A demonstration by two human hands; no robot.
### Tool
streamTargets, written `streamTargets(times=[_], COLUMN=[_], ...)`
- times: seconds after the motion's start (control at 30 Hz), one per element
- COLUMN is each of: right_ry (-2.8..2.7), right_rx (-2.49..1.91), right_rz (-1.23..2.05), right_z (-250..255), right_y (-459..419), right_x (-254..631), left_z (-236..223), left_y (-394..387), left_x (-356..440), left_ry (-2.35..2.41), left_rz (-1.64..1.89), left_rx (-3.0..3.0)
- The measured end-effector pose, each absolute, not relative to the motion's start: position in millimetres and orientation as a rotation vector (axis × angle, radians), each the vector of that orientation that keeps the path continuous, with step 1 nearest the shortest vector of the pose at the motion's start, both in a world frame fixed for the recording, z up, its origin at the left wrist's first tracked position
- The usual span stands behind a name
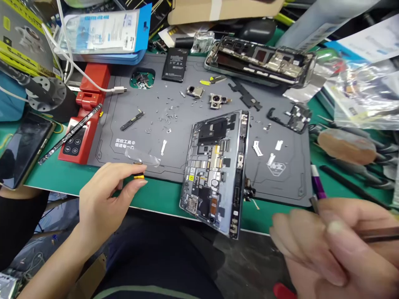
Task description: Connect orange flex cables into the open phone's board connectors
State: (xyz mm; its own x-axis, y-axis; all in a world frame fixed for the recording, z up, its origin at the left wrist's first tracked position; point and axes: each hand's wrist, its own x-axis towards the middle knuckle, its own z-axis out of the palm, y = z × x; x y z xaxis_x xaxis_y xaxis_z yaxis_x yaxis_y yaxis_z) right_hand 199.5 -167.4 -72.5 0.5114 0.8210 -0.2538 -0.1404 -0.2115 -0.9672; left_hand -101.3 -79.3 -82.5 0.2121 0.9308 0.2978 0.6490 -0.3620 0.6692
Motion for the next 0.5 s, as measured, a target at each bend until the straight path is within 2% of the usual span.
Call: streamTargets(times=[0.3, 0.5], right_ry=[-0.626, -0.786], right_rx=[-1.512, -1.632], right_rz=[1.102, 1.042], right_z=[-82, -72], right_y=[-185, -183], right_x=[229, 229], left_z=[-88, -86], left_y=[-76, -75], left_x=[-97, -101], left_ry=[1.467, 1.465], left_rz=[0.959, 0.948], left_rx=[2.175, 2.174])
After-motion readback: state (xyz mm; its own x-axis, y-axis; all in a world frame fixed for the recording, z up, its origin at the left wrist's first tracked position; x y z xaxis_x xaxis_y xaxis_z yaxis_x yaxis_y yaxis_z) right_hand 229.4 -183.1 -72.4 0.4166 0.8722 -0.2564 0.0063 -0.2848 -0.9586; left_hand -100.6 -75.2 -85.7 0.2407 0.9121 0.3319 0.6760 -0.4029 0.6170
